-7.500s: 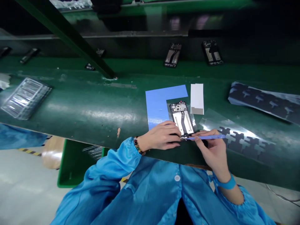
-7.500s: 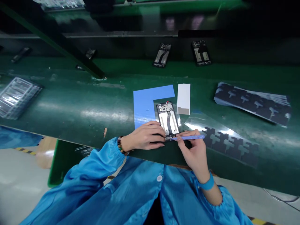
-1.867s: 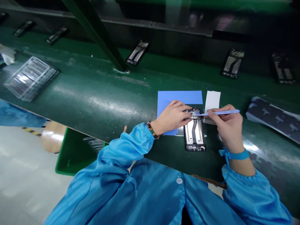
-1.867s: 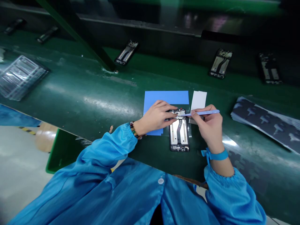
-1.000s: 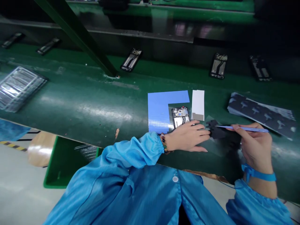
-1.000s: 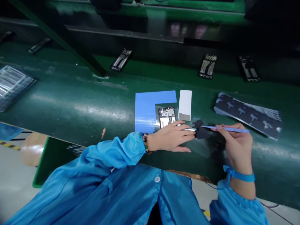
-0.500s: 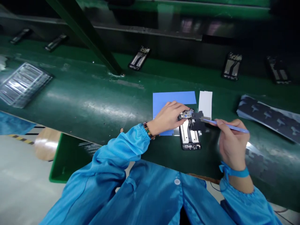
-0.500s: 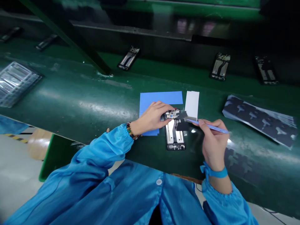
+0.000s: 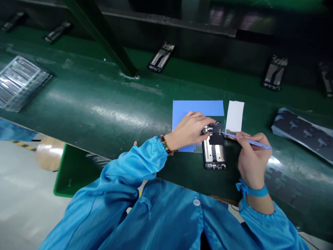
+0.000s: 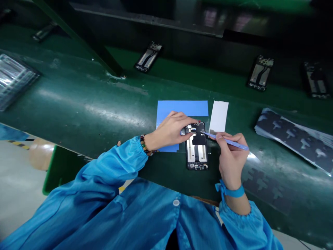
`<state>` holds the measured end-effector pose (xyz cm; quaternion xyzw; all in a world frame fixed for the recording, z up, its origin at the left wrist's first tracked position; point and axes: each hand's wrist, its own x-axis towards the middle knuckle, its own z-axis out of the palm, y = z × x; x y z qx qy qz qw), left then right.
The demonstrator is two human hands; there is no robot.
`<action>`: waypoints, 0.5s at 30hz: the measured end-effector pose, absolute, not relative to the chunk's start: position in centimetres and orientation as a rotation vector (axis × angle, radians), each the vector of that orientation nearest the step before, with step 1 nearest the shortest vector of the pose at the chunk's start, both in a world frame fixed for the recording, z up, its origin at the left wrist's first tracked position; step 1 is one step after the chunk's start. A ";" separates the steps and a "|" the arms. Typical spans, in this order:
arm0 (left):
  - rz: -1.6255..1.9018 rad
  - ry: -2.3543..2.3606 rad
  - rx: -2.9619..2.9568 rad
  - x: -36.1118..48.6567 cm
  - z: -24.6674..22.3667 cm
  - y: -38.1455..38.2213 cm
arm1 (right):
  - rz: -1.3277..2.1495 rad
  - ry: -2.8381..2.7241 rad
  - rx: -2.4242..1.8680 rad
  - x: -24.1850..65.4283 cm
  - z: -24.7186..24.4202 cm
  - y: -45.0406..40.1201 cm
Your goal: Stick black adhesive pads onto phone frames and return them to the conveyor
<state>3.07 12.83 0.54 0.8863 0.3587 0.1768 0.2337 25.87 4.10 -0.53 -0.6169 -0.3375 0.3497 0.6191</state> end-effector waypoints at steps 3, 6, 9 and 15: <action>0.484 0.982 2.438 3.1 0.4 12.8 | 0.797 -0.782 -1.410 26.0 -0.6 4.1; 0.484 0.981 2.447 3.1 0.4 12.8 | 0.810 -0.773 -1.417 25.9 -0.5 4.1; 0.485 0.981 2.452 3.1 0.3 12.9 | 0.811 -0.766 -1.417 25.9 -0.5 4.2; 0.479 0.982 2.455 3.1 0.5 12.8 | 0.801 -0.799 -1.435 26.1 -1.0 4.1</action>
